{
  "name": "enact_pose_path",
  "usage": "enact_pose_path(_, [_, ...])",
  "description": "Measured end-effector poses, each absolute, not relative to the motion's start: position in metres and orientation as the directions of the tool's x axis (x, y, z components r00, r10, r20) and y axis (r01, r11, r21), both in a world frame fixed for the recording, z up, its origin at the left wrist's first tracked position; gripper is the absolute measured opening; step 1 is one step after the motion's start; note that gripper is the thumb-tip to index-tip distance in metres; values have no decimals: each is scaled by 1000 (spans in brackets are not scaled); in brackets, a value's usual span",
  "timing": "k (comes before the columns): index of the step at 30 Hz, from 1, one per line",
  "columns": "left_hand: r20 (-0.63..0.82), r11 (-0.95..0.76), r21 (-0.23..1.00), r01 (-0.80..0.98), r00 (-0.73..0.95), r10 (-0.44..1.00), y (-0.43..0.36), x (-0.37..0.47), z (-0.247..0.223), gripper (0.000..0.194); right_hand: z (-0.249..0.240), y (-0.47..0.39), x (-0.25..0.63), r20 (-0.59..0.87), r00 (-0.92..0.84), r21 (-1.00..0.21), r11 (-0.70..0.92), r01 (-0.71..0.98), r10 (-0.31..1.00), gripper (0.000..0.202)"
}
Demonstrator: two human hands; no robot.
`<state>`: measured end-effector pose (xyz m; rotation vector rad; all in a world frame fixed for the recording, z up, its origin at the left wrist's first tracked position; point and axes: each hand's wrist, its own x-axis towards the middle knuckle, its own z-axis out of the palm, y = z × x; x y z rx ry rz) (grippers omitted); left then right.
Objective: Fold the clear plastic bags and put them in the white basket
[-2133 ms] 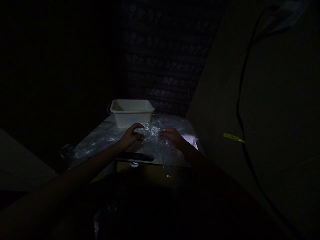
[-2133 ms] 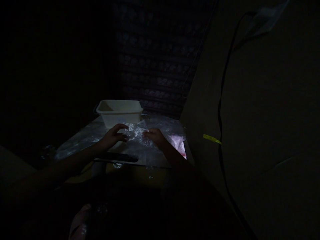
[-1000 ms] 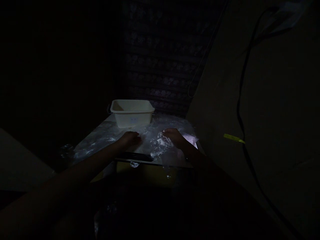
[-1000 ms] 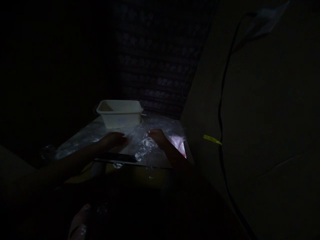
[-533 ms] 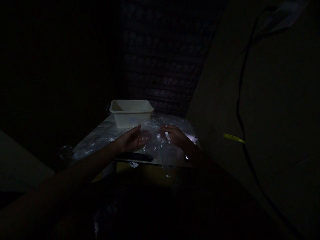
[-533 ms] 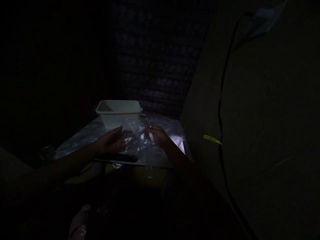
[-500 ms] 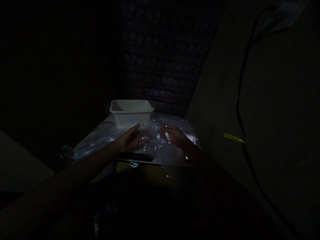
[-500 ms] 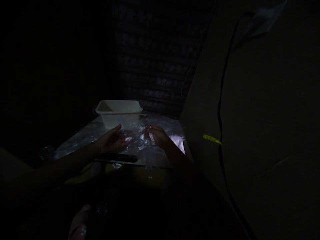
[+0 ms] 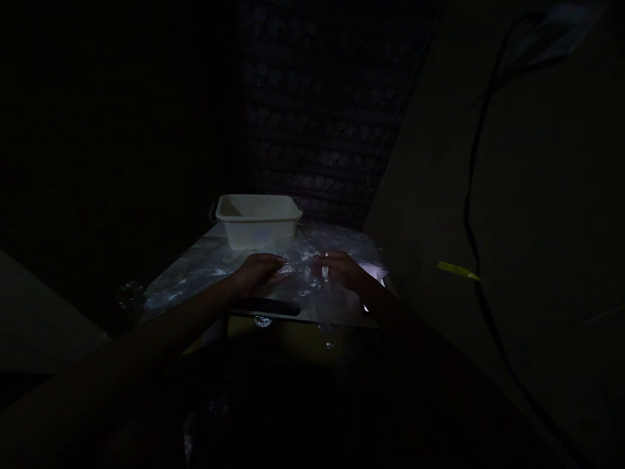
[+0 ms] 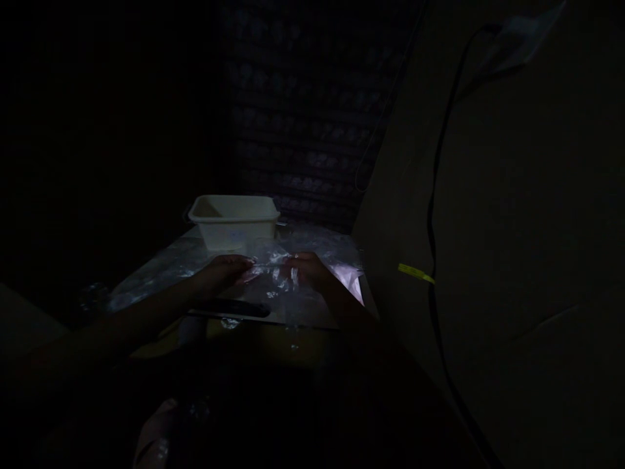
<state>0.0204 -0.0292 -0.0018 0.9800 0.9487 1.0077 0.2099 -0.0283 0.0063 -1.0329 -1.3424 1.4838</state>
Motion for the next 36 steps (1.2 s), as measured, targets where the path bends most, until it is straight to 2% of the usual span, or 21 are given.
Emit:
enact_pose_path(3, [-159, 199, 960, -196, 202, 966, -29, 18, 0, 17, 2, -27, 215, -94, -293, -995, -98, 0, 952, 12])
enact_pose_path(8, [-151, 166, 983, -83, 164, 975, -26, 13, -2, 18, -6, -21, 221, -80, -335, -996, -85, -3, 939, 13])
enact_pose_path(14, [-142, 161, 980, -116, 157, 977, -24, 12, -4, 17, -8, -17, 223, -51, -332, -996, -73, -55, 942, 7])
enact_pose_path(21, [-144, 167, 972, -166, 145, 979, -23, 13, -5, 13, -7, -17, 226, -84, -326, -986, -125, -109, 942, 14])
enact_pose_path(30, [-86, 107, 982, -153, 138, 987, -28, 14, 0, 5, -3, -21, 225, -60, -284, -992, -90, -92, 957, 11])
enact_pose_path(36, [-69, 90, 983, -159, 131, 989, -26, 13, 0, 6, 1, -23, 223, -37, -172, -996, -51, -79, 984, 3])
